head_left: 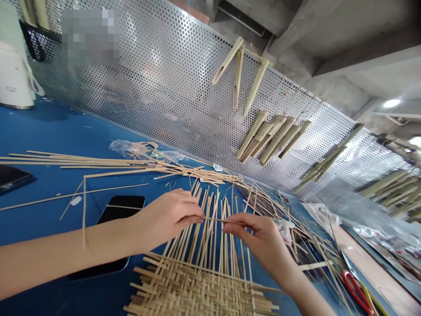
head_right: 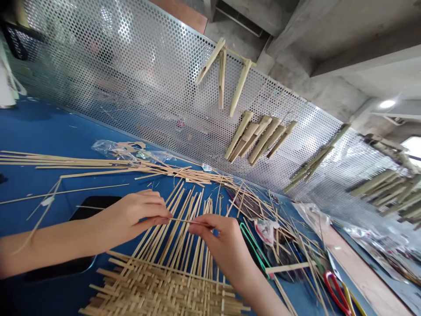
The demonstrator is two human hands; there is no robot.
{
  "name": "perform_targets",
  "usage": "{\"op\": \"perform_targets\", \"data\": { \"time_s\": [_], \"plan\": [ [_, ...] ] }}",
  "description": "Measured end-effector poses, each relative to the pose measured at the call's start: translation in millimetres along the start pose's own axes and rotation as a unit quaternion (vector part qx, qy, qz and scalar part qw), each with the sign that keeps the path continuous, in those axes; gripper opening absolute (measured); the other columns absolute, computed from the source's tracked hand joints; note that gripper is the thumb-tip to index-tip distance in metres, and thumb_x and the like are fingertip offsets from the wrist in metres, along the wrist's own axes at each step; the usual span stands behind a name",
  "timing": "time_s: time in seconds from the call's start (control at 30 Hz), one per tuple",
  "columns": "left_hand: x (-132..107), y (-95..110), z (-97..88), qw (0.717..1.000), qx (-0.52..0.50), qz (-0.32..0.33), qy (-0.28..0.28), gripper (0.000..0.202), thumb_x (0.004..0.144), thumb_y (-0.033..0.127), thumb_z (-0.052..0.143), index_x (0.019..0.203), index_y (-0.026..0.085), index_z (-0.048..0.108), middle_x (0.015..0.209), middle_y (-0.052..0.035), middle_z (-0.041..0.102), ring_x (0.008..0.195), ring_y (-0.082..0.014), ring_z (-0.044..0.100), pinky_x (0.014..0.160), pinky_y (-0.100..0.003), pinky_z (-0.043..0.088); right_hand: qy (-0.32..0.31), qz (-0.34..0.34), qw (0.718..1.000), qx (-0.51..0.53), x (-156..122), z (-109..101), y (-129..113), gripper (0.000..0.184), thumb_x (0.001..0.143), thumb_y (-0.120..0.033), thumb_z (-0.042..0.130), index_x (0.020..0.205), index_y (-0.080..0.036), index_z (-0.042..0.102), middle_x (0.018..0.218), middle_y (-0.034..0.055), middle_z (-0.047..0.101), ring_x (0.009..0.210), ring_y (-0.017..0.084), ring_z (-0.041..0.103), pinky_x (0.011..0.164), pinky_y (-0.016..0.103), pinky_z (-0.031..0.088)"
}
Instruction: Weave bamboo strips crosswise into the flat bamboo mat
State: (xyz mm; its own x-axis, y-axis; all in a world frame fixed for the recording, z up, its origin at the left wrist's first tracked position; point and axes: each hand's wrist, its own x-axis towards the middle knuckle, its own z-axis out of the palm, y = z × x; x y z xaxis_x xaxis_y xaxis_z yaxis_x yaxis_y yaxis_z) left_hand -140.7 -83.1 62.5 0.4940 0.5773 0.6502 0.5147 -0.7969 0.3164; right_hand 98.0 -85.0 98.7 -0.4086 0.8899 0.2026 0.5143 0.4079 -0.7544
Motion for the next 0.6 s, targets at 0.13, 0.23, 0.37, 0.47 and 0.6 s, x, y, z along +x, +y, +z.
{"op": "perform_targets", "data": {
  "time_s": [0.13, 0.23, 0.37, 0.47, 0.6],
  "plan": [
    [2, -7, -1.9, 0.999, -0.022, -0.027, -0.039, 0.028, 0.099, 0.029, 0.051, 0.083, 0.021, 0.072, 0.072, 0.0017, 0.069, 0.068, -0.0118, 0.061, 0.067, -0.024, 0.045, 0.002, 0.02, 0.997, 0.069, 2, 7, 6, 0.023, 0.087, -0.036, 0.062, 0.08, -0.023, 0.079, 0.073, 0.0021, 0.077, 0.072, 0.018, 0.072, 0.07, 0.029, 0.056],
    [-1, -11, -2.2, 0.998, -0.018, -0.029, -0.052, 0.024, 0.097, 0.026, 0.056, 0.079, 0.021, 0.072, 0.07, 0.0027, 0.069, 0.066, -0.0112, 0.061, 0.066, -0.023, 0.044, 0.01, 0.048, 0.992, 0.118, -1, 6, 11, 0.023, 0.084, -0.038, 0.066, 0.075, -0.022, 0.079, 0.067, 0.0025, 0.075, 0.063, 0.015, 0.068, 0.063, 0.027, 0.055],
    [-15, -23, -6.6, 0.997, 0.031, -0.027, -0.062, 0.022, 0.095, 0.022, 0.058, 0.077, 0.023, 0.072, 0.068, 0.0056, 0.07, 0.062, -0.0096, 0.061, 0.067, -0.023, 0.043, 0.041, 0.093, 0.98, 0.169, -9, -11, 22, 0.022, 0.08, -0.04, 0.073, 0.074, -0.02, 0.081, 0.062, 0.0039, 0.073, 0.057, 0.014, 0.062, 0.059, 0.025, 0.053],
    [-29, -42, -14.0, 0.989, 0.126, 0.0, -0.08, 0.024, 0.096, 0.022, 0.057, 0.076, 0.024, 0.071, 0.069, 0.0072, 0.071, 0.063, -0.0105, 0.06, 0.07, -0.025, 0.039, 0.077, 0.134, 0.968, 0.197, -18, -31, 39, 0.025, 0.074, -0.042, 0.078, 0.074, -0.017, 0.082, 0.059, 0.0058, 0.072, 0.055, 0.013, 0.06, 0.054, 0.023, 0.05],
    [-35, -81, -27.5, 0.978, 0.185, 0.01, -0.095, 0.029, 0.097, 0.018, 0.05, 0.078, 0.021, 0.072, 0.073, 0.0051, 0.073, 0.068, -0.0115, 0.059, 0.071, -0.026, 0.036, 0.187, 0.165, 0.939, 0.236, -28, -60, 72, 0.029, 0.061, -0.039, 0.088, 0.073, -0.014, 0.082, 0.058, 0.0063, 0.071, 0.054, 0.012, 0.061, 0.05, 0.018, 0.05]
  ]
}}
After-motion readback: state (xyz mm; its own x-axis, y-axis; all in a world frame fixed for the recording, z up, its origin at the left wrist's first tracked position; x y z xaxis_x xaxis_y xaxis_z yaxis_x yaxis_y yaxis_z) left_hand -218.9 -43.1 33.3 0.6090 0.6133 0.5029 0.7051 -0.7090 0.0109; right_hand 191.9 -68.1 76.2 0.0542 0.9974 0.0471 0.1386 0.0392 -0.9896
